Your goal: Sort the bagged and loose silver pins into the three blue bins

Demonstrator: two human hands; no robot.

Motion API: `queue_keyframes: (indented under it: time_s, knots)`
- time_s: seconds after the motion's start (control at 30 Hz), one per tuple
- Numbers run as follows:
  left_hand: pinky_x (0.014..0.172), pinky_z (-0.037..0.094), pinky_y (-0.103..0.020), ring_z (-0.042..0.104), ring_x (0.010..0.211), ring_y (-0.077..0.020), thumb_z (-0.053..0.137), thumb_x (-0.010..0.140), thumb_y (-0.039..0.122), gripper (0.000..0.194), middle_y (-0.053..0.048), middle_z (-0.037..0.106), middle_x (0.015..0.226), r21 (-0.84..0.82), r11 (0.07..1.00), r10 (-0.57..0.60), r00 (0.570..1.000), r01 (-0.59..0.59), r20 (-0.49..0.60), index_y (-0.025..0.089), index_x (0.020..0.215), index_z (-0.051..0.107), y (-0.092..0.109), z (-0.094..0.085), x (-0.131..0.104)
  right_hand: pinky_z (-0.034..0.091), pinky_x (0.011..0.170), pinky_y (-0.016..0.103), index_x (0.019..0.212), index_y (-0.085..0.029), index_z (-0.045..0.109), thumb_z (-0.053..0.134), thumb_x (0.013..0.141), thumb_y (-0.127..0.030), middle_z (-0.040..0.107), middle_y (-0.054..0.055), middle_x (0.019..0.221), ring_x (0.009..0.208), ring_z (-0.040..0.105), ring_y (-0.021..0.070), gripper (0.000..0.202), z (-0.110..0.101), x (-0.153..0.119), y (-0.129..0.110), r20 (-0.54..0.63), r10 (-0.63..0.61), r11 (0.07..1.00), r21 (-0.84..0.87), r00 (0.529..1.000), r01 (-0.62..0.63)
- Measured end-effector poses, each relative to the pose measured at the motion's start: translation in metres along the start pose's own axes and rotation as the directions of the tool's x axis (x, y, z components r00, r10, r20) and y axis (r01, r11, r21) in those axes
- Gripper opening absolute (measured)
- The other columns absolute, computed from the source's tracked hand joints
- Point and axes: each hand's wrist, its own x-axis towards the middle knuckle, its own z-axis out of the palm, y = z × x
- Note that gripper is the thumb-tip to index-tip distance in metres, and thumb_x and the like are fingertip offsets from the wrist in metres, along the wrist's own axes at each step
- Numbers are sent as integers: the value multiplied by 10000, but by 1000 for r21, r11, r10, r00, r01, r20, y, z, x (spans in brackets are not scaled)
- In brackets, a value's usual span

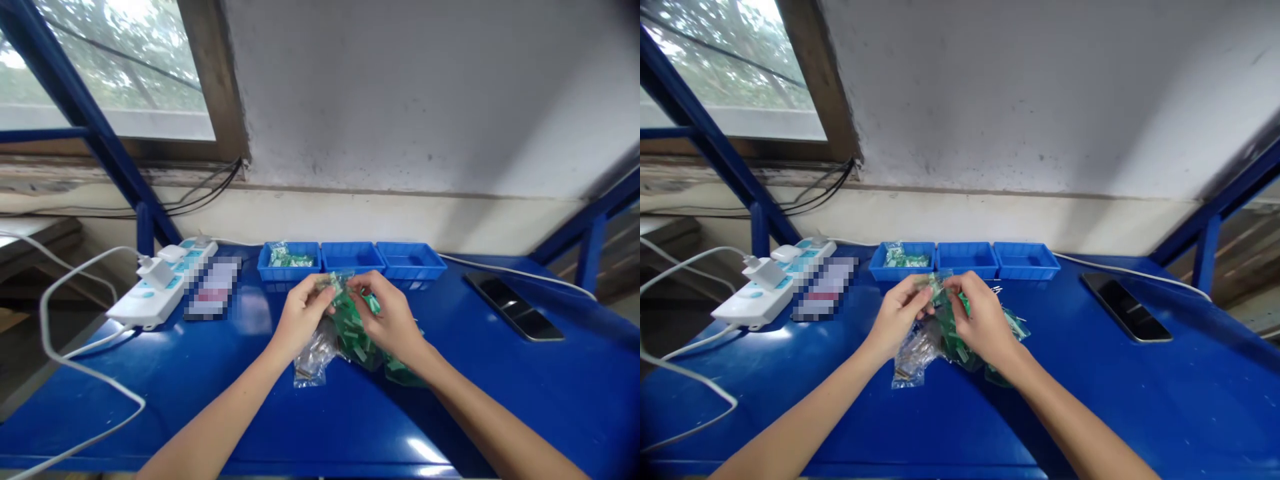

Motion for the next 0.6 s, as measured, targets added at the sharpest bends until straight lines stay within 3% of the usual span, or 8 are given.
queue_keyframes:
  time_s: [0.07,0.17,0.23,0.3,0.37,0.43,0.5,0.6]
  knots:
    - [604,478,-251,574,678,-120,584,853,268,160,-24,610,835,212,960,196,979,-182,-51,209,976,667,-4,-8,4,438,727,284,885,-194,564,490,866,-240,583,42,863,806,551,160,89,14,2,5,-31,90,994,68,995,-87]
    - [738,512,-313,581,876,-152,513,868,140,241,-53,569,1032,398,809,458,888,-434,37,248,992,689,-13,-12,4,438,705,287,794,-188,584,447,899,-371,585,43,831,774,548,158,252,21,-6,9,33,304,907,297,952,-299]
    - [782,514,-334,555,987,-167,455,877,91,329,-67,509,1140,412,756,498,855,-509,143,270,1055,665,-17,-9,0,431,627,266,748,-184,565,411,910,-436,564,17,713,660,525,135,336,21,-13,11,104,426,781,459,899,-423]
    - [837,499,-360,510,1081,-189,460,875,103,349,-78,456,1208,414,758,446,864,-503,234,281,1123,628,-17,-6,-4,404,549,240,721,-186,539,464,885,-448,516,-19,610,562,480,112,318,20,-17,12,97,509,702,529,856,-477]
    - [940,436,-409,460,1145,-224,548,848,183,298,-85,438,1213,427,794,351,900,-432,257,269,1122,626,-12,-4,-5,388,515,227,727,-190,539,535,854,-410,502,-33,586,536,467,104,254,17,-19,14,16,522,739,491,853,-461]
    - [976,389,-421,466,1121,-238,580,840,301,222,-83,482,1135,398,870,223,952,-292,211,238,1039,655,-6,-3,-5,408,535,238,762,-191,574,539,858,-344,547,-11,650,579,503,116,183,12,-18,15,-97,418,864,352,903,-361]
    - [876,435,-374,534,977,-213,468,895,418,295,-72,553,983,261,963,34,991,-68,133,199,929,663,-1,-3,-4,449,606,266,835,-198,622,529,861,-250,593,31,788,691,554,140,109,9,-19,16,-152,189,975,149,970,-167]
    - [650,438,-275,564,733,-160,419,902,471,382,-37,585,762,7,970,-242,966,243,93,165,811,628,-1,-3,0,479,713,311,976,-219,642,504,854,-133,589,68,946,857,564,171,203,8,-20,19,-60,-148,988,-44,987,145]
